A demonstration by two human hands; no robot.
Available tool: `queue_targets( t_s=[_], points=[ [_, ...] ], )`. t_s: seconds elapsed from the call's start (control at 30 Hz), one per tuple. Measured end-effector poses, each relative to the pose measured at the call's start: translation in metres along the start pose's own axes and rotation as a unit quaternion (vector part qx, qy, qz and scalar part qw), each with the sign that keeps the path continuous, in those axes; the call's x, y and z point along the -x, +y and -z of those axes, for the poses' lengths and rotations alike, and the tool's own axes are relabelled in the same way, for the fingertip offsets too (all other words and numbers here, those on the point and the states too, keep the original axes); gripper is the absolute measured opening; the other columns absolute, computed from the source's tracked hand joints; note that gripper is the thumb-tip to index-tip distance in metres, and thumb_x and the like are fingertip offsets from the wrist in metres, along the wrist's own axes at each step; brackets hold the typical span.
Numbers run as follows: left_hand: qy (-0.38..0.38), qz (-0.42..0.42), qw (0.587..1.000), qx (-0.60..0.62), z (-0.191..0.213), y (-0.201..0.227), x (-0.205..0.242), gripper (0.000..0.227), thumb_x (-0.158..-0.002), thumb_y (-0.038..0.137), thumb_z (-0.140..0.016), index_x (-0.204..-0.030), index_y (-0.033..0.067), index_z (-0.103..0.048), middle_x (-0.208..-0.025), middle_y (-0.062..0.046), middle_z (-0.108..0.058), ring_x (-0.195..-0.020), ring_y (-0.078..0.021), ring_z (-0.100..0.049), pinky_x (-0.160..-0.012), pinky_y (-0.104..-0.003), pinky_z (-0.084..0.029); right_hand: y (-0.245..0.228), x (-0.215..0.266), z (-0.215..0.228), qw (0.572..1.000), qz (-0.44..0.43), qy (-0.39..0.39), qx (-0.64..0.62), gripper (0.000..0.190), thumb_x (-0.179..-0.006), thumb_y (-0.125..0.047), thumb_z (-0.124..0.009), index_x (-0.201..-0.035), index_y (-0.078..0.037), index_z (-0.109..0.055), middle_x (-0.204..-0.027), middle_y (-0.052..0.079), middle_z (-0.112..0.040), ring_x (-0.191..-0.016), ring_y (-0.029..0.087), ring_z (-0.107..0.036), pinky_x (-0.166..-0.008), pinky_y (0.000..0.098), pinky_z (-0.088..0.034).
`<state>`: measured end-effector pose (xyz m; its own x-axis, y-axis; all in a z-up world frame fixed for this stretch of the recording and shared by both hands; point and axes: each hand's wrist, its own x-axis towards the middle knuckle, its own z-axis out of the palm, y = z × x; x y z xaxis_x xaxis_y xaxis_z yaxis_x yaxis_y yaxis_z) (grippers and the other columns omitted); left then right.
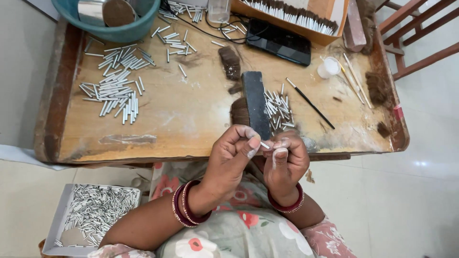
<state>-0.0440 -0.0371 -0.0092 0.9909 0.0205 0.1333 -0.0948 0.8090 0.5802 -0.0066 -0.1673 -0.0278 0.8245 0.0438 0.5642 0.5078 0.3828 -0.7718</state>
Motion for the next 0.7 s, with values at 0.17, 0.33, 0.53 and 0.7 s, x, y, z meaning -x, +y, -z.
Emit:
queue_targets(
  t_s=[0.17, 0.33, 0.53, 0.7],
  points=[
    [0.02, 0.032, 0.999, 0.026, -0.008, 0.001, 0.008, 0.013, -0.105, 0.015, -0.065, -0.11, 0.0049, -0.06, -0.102, -0.007, -0.075, -0.096, -0.0105, -0.068, -0.092, -0.027, -0.052, -0.002, 0.003, -0.003, 0.998, 0.046, 0.003, 0.041, 0.03, -0.106, -0.029, -0.069, -0.107, -0.003, -0.054, -0.1, 0.007, -0.056, -0.082, 0.012, -0.056, -0.075, 0.0254, -0.048],
    [0.039, 0.067, 0.996, 0.044, -0.01, 0.001, 0.013, 0.013, -0.103, 0.016, -0.067, -0.109, 0.005, -0.062, -0.1, -0.006, -0.075, -0.093, -0.0091, -0.067, -0.086, -0.025, -0.051, -0.013, 0.0, -0.004, 0.981, 0.113, -0.001, 0.16, 0.028, -0.109, -0.029, -0.067, -0.105, -0.005, -0.053, -0.1, 0.007, -0.057, -0.082, 0.014, -0.058, -0.074, 0.0261, -0.051],
    [0.022, 0.056, 0.998, 0.022, -0.016, 0.012, 0.015, 0.014, -0.106, 0.015, -0.066, -0.11, 0.0027, -0.063, -0.1, -0.004, -0.073, -0.091, -0.006, -0.064, -0.083, -0.023, -0.05, -0.043, -0.017, 0.001, 0.906, 0.212, -0.092, 0.354, 0.018, -0.104, -0.017, -0.064, -0.102, -0.002, -0.053, -0.096, 0.011, -0.061, -0.08, 0.019, -0.061, -0.073, 0.0318, -0.053],
    [0.005, -0.016, 0.998, -0.067, -0.01, 0.007, 0.02, 0.013, -0.107, 0.008, -0.065, -0.115, -0.0014, -0.064, -0.109, -0.008, -0.073, -0.101, -0.0074, -0.063, -0.091, -0.026, -0.051, -0.069, -0.029, 0.0, 0.883, 0.204, -0.182, 0.383, 0.02, -0.086, -0.004, -0.084, -0.097, -0.001, -0.068, -0.089, 0.011, -0.068, -0.069, 0.018, -0.063, -0.062, 0.0299, -0.049]
  ],
)
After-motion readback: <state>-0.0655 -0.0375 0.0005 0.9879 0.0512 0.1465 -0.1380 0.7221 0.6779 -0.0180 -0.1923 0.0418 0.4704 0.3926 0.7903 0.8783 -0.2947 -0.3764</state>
